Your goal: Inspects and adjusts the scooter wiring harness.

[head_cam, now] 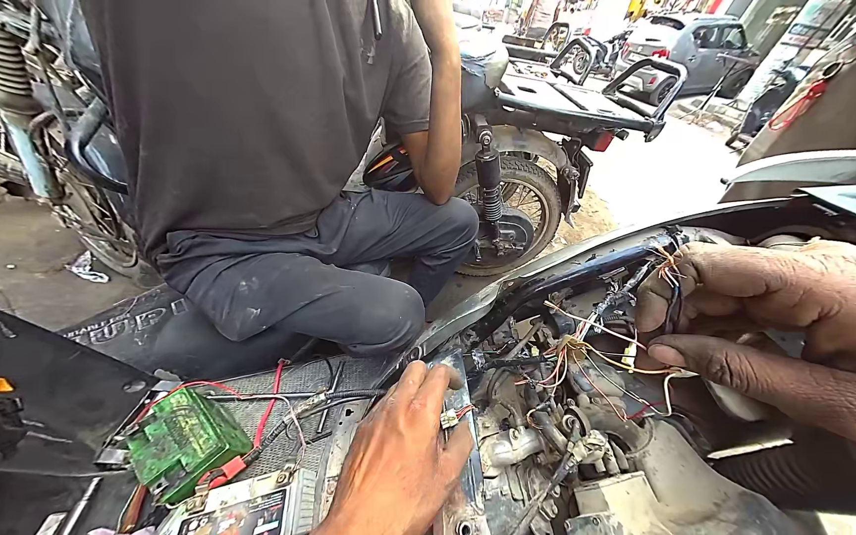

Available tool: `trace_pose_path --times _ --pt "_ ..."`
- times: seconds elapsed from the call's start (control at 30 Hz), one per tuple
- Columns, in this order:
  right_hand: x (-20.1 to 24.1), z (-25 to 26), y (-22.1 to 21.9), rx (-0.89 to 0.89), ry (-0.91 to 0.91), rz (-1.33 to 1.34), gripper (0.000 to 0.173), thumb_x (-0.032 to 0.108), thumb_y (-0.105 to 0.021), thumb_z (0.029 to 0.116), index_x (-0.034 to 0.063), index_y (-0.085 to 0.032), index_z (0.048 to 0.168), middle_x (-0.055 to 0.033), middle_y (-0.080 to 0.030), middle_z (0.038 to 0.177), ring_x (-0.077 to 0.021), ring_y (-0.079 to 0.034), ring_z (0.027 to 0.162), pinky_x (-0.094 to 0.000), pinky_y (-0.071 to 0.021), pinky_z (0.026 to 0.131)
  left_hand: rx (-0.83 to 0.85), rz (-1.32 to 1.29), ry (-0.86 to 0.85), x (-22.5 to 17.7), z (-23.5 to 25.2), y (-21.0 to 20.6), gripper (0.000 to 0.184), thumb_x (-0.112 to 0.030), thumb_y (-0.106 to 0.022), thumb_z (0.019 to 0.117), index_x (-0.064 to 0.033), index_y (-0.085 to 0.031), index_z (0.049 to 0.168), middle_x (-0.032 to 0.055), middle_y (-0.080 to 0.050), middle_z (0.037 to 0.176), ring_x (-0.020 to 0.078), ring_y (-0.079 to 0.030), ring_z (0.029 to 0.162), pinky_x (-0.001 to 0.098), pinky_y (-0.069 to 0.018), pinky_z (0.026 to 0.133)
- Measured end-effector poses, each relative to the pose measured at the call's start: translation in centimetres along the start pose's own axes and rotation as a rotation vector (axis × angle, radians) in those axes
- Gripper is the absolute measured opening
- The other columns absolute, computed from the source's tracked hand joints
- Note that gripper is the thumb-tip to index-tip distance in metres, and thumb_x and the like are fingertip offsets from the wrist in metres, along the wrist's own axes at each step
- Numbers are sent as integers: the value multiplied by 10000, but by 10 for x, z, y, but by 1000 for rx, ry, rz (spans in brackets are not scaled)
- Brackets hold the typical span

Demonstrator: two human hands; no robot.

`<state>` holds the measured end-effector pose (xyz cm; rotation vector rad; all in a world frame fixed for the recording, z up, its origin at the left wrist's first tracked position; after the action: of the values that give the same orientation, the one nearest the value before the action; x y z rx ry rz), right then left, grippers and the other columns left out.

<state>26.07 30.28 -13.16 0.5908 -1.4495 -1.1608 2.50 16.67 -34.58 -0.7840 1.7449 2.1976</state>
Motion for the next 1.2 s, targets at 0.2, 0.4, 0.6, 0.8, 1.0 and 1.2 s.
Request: trace_pose_path --times 0.2,0.4,0.6,0.8,1.0,1.2 --pt "1 1 0 8 53 -36 150 271 -664 993 197 -614 1112 111 -690 832 -45 -680 685 -236 -622 574 -62 -520 -203 -21 9 2 385 -451 -624 999 -417 -624 1382 -132 -614 1240 42 -634 843 255 -566 648" --pt "2 1 -1 -7 60 -15 154 262 -670 996 187 -620 1122 102 -687 829 -46 -671 670 -229 -607 555 -44 -466 -317 -34 14 -4 269 -452 -584 1033 -388 -717 1257 -155 -597 1357 15 -654 1034 278 -605 812" --pt "8 2 0 13 61 -30 119 231 -666 1000 191 -619 1102 114 -670 796 -27 -643 633 -213 -577 510 -239 -417 -354 -38 -4 8 196 -372 -644 1014 -274 -802 1076 -132 -721 987 -18 -661 824 205 -571 687" --pt "11 4 -4 24 64 0 140 210 -681 990 180 -621 1113 110 -682 822 -27 -655 655 -208 -590 532 -313 -384 -337 -60 -24 19 135 -328 -745 944 -226 -819 992 -90 -645 761 10 -542 599 218 -436 497" --pt "7 1 -8 49 49 33 135 236 -687 987 189 -623 1096 104 -684 827 -42 -657 644 -221 -589 512 -469 39 -527 -81 -40 8 122 -284 -726 945 -186 -792 976 -25 -654 731 130 -635 644 292 -500 542" --pt "7 0 -8 35 49 31 140 251 -692 983 198 -626 1094 102 -689 815 -51 -657 619 -232 -591 496 -457 100 -573 -84 -45 1 134 -271 -710 955 -179 -790 1010 -23 -684 775 140 -649 679 290 -512 582"
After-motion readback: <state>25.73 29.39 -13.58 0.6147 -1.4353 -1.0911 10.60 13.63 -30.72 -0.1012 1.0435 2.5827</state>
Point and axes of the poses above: each hand's wrist, its own z-axis towards the middle knuckle, its own y-axis out of the back of the hand, x = y × z, the point moved 2 cm from there along z, towards the middle knuckle
